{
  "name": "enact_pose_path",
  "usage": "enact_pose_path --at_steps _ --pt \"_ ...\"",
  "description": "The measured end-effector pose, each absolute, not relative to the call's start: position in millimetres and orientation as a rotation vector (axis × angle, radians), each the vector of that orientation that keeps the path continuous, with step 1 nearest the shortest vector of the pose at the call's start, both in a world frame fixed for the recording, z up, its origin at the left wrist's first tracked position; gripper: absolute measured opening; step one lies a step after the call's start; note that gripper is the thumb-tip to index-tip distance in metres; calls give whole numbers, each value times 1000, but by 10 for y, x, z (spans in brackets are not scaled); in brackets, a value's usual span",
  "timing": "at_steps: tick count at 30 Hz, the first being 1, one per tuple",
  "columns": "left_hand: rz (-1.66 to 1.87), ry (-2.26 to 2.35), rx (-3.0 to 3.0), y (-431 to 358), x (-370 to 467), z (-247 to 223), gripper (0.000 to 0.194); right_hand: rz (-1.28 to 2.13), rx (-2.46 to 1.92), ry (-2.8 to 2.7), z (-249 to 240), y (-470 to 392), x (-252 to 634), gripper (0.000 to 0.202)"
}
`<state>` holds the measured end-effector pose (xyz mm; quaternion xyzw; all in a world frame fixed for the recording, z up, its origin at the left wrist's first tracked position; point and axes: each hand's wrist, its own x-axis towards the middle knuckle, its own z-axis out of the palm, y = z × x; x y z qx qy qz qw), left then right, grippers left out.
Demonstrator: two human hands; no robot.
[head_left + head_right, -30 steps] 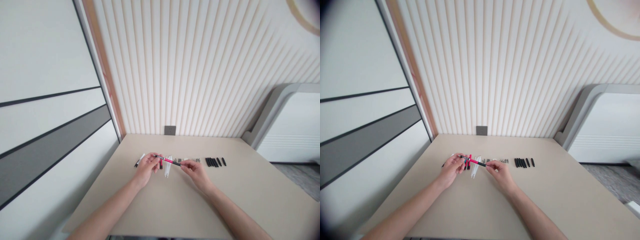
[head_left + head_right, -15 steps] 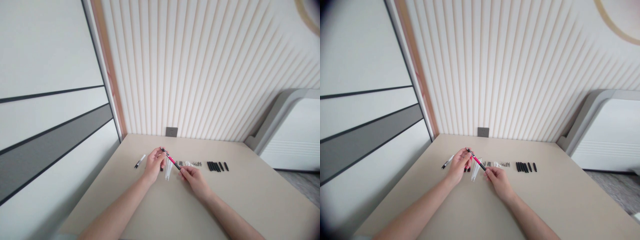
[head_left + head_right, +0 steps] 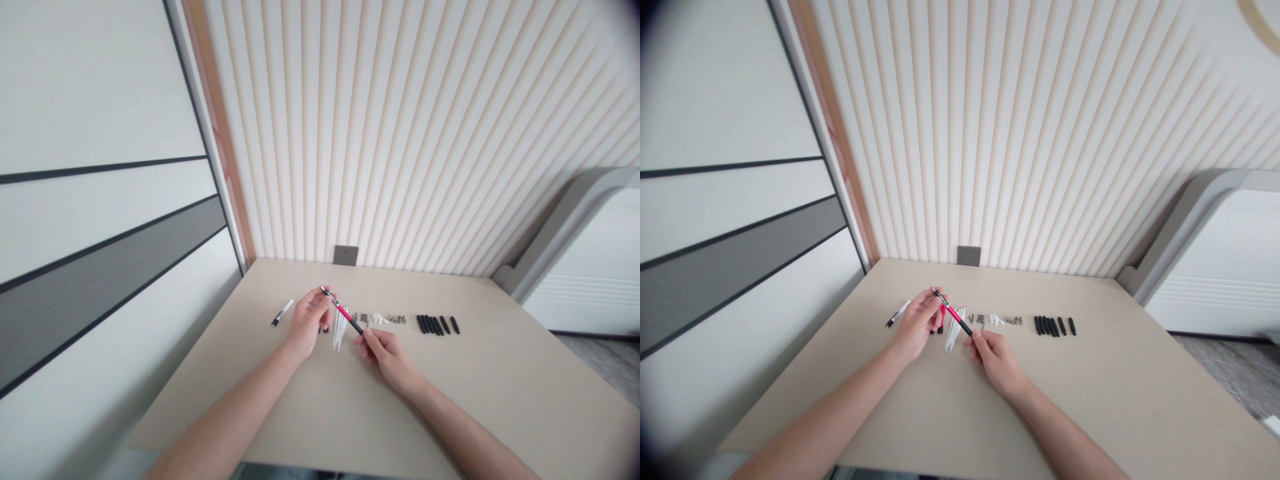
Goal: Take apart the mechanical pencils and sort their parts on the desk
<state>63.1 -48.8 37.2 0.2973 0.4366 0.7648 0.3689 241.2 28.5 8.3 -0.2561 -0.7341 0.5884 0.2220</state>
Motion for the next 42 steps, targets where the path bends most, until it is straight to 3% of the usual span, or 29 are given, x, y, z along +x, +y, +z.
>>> enact_pose_path --at_steps 10,19,26,30,36,42 --pt "1969 1095 763 -478 616 366 37 1203 -717 -2156 141 326 2472 35" --pt "1951 1091 773 -497 613 378 37 1383 -713 -2236 179 258 2475 62" --pt "1972 1083 757 -498 609 369 39 1042 -594 -2286 257 327 2522 27" --pt "1930 1067 763 -503 598 353 38 1136 -621 -2306 245 313 2527 37" --pt "1835 1053 768 -524 611 344 43 1598 -534 -2347 244 213 2506 54" --pt "1845 1068 722 -516 638 355 47 1398 -491 -2364 307 161 2481 40"
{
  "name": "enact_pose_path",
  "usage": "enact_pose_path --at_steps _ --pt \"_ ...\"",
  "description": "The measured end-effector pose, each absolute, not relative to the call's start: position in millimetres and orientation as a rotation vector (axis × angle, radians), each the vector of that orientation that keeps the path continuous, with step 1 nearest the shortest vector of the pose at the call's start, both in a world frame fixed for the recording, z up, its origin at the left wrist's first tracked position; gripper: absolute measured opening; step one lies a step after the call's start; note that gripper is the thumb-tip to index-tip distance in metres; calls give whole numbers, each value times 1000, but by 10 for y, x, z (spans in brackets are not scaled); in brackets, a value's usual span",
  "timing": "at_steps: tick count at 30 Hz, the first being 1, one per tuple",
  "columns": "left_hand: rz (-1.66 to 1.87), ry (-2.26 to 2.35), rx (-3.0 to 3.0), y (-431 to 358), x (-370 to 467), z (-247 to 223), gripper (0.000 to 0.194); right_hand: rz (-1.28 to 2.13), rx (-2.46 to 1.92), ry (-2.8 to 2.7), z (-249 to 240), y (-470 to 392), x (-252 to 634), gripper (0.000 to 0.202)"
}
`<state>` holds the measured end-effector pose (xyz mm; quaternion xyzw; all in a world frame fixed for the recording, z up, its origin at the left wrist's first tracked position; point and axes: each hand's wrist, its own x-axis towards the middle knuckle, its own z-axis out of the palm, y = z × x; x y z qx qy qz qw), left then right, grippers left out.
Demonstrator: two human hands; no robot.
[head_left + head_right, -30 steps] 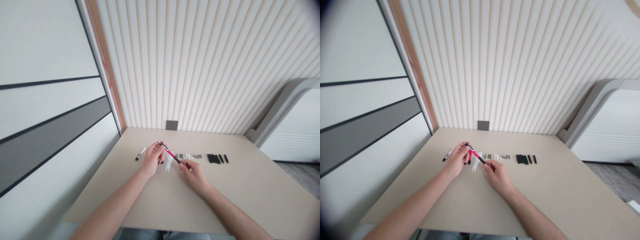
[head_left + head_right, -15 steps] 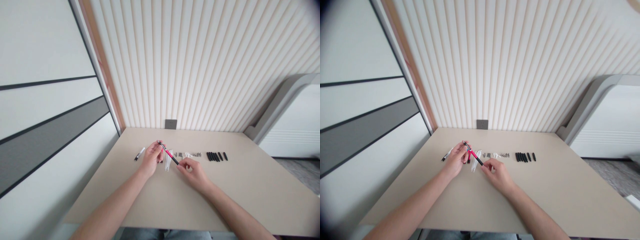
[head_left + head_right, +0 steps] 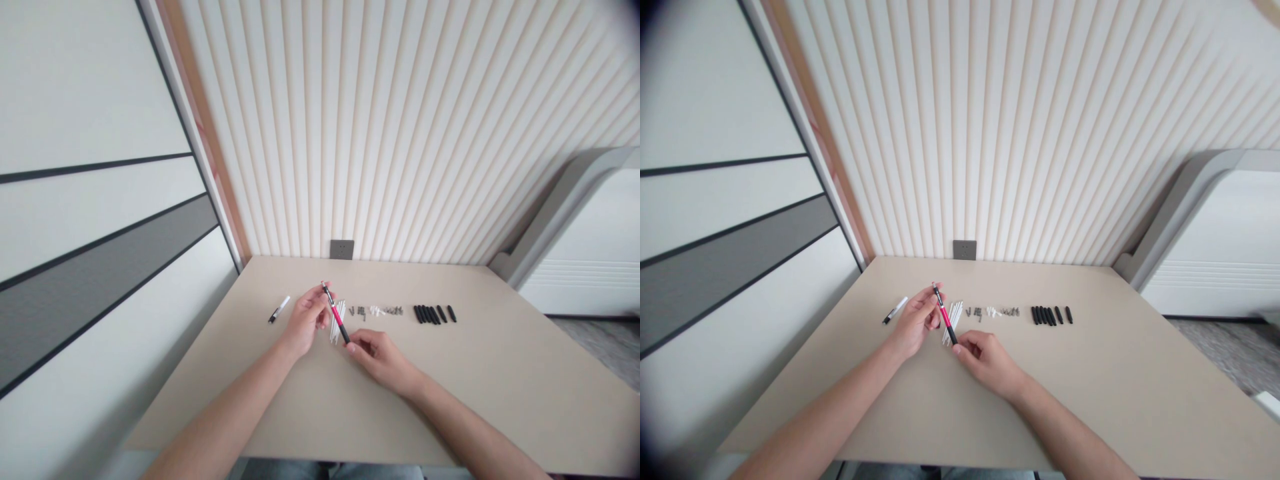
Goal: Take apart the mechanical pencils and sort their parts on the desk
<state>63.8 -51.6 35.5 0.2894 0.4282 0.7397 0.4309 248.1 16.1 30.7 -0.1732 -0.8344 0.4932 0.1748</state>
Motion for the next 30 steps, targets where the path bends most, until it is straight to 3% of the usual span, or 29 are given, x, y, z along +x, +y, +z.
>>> enact_pose_path --at_steps 5,12,23,30 --pt "1831 1098 740 -522 682 382 49 1277 -585 -2336 266 181 2474 31" --pt "1614 1218 882 -525 810 319 47 1212 -720 -2308 172 189 2444 33" --pt "1464 1122 980 -595 831 368 42 1775 -409 -2318 309 120 2495 52" --pt "1509 1133 924 -580 835 350 40 1644 -350 -2376 314 165 2496 50"
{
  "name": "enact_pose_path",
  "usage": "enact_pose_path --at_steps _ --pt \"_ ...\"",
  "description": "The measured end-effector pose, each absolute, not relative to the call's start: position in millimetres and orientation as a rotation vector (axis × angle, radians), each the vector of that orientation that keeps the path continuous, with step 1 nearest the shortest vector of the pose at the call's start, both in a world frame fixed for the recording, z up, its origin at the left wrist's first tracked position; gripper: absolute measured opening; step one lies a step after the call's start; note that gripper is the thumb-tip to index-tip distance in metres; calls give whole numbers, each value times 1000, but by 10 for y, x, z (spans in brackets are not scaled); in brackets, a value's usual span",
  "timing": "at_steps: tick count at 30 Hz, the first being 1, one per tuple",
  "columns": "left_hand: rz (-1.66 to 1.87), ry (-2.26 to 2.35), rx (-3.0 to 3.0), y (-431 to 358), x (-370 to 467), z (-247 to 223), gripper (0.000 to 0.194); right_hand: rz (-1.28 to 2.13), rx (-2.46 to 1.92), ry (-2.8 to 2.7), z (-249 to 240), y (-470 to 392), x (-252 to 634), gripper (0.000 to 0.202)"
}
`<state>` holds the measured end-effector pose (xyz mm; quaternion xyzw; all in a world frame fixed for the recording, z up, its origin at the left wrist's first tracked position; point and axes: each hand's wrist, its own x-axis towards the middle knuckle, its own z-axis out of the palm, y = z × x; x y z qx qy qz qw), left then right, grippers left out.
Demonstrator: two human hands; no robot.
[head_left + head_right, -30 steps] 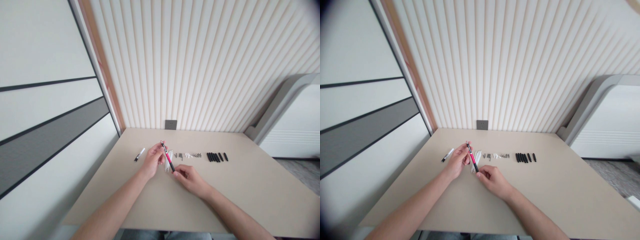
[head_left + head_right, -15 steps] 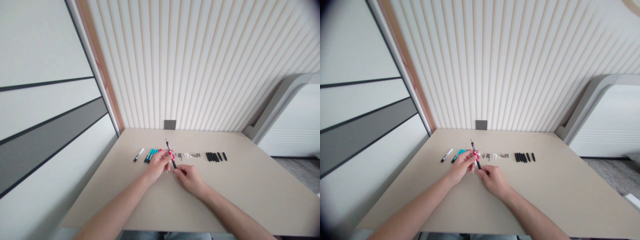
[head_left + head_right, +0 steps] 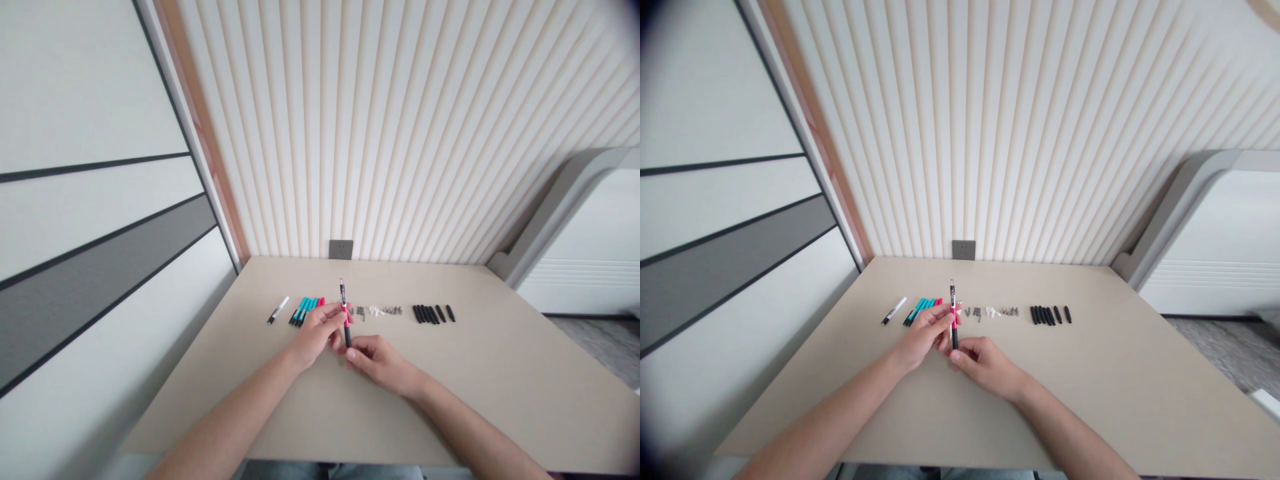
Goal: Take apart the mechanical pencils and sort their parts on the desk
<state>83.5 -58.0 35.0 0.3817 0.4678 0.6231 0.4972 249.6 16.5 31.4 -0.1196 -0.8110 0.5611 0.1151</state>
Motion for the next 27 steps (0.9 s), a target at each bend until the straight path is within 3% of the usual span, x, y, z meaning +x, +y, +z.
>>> enact_pose_path --at_steps 4,12,21,27 --pt "1528 1135 914 -575 829 353 44 1551 -500 -2365 309 169 2487 49" --pt "1421 1079 967 -632 864 376 41 1989 -259 -2302 322 157 2538 53" --pt "1509 1173 949 -579 844 337 41 1673 -470 -2266 278 187 2479 44" --pt "1472 1127 978 -610 870 358 41 1782 -425 -2313 302 196 2505 47"
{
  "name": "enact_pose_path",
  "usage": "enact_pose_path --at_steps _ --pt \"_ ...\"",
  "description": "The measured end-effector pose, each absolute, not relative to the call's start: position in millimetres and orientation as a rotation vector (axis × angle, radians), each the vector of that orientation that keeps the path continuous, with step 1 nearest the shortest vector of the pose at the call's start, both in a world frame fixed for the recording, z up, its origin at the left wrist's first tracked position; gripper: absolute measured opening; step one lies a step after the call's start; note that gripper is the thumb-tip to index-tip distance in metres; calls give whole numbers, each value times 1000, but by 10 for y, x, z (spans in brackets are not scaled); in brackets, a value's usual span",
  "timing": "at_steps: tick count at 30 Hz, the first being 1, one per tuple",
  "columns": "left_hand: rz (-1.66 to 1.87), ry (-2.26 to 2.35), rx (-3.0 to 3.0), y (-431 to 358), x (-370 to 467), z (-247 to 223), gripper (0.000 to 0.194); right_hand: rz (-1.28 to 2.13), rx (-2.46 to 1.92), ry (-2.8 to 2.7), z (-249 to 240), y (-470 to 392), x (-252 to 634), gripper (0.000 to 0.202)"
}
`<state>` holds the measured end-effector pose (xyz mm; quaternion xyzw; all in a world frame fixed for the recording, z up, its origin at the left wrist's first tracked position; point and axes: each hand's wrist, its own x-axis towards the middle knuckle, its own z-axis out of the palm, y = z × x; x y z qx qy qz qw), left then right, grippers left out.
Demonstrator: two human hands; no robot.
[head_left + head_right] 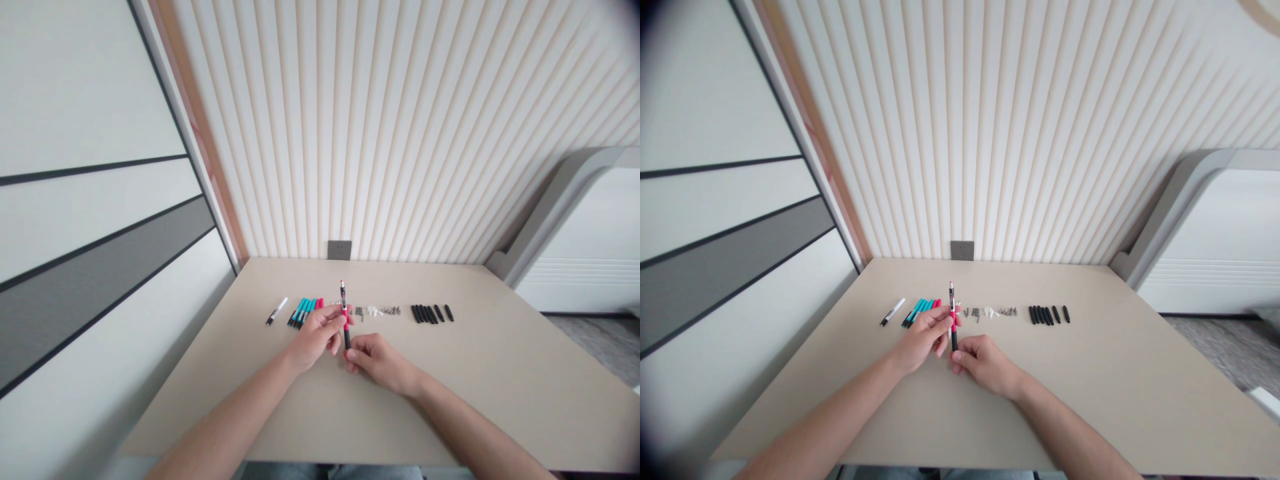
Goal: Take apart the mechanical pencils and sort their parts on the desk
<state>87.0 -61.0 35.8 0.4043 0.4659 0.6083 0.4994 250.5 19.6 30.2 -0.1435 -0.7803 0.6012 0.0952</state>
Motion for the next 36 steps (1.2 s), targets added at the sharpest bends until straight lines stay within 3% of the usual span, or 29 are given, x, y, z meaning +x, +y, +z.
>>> enact_pose_path --at_steps 5,12,18,21,29,36 --pt "1417 1095 983 -639 905 378 43 1838 -275 -2382 272 253 2520 51" --pt "1394 1168 1015 -608 879 279 41 1403 -474 -2120 295 478 2550 44" --pt "1226 1179 1098 -624 945 272 38 1544 -327 -2072 350 499 2627 73" --pt "1127 1182 1167 -644 972 309 38 1620 -310 -2101 374 461 2637 78" --pt "1111 1157 1187 -646 957 270 38 1546 -314 -2150 392 441 2636 70" --pt "1136 1147 1183 -633 954 228 34 1531 -266 -2127 334 460 2616 47"
